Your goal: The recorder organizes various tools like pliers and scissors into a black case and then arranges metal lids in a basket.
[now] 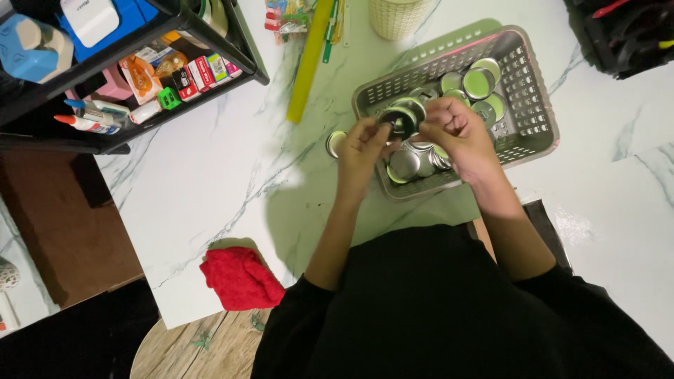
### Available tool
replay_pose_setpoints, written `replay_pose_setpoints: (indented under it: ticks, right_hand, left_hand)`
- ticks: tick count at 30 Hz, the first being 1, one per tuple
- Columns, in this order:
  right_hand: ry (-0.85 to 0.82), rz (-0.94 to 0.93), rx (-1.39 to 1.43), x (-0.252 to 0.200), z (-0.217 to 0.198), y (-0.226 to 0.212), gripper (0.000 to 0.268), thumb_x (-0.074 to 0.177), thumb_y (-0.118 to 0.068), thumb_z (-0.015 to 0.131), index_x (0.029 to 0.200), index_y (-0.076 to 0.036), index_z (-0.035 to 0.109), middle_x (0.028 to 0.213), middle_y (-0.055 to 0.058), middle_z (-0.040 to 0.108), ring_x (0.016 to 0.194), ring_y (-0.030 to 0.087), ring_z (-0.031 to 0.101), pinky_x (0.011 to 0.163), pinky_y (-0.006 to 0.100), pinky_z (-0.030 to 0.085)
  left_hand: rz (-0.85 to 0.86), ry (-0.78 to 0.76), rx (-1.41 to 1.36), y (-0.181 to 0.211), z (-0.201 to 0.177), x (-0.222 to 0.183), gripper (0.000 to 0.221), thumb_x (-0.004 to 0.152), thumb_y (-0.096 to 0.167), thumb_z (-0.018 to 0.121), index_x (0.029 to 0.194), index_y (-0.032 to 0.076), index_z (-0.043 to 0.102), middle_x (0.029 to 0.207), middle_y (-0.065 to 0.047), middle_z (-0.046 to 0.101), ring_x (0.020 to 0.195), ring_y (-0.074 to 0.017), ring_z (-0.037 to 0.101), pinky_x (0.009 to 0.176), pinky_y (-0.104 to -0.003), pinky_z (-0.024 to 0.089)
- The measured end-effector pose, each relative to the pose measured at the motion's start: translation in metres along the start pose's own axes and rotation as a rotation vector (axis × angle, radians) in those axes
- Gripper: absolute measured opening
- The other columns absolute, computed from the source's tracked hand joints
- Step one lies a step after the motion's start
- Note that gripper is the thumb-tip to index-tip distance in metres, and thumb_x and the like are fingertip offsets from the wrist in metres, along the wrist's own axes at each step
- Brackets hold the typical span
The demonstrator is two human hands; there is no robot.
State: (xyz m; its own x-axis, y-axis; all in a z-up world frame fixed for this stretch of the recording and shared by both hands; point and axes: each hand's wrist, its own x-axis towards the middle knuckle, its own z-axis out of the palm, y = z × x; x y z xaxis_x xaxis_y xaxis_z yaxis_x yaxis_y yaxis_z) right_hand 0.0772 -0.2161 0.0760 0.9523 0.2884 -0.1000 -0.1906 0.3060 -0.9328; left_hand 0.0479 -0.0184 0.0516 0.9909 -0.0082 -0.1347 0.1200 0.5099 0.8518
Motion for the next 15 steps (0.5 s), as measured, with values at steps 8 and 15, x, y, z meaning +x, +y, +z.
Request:
replay_pose_setpoints:
  ticks: [8, 15]
  right_hand:
    - [0.015, 0.011, 0.161, -0.006, -0.011, 0.031, 0.002, 0.107, 0.0, 0.058, 0.108, -0.002, 0.058, 0.097, 0.004, 0.063, 0.089, 0.009, 0.062, 0.087, 0.028, 0.056]
    - [-0.002, -0.042, -0.134, -0.009, -0.01, 0.016, 0.01, 0.105, -0.001, 0.063, 0.115, -0.001, 0.062, 0.103, 0.002, 0.065, 0.095, 0.008, 0.062, 0.084, 0.021, 0.049]
  left_hand:
    - [0.028, 0.148, 0.019, -0.017, 0.017, -0.002, 0.02, 0.102, 0.01, 0.065, 0.118, -0.002, 0.066, 0.104, -0.006, 0.073, 0.094, -0.0141, 0.072, 0.077, -0.03, 0.062]
    - [0.008, 0.198, -0.178, -0.035, 0.017, 0.003, 0.016, 0.103, 0.011, 0.067, 0.113, -0.001, 0.066, 0.103, -0.006, 0.072, 0.089, -0.0118, 0.069, 0.076, -0.031, 0.061]
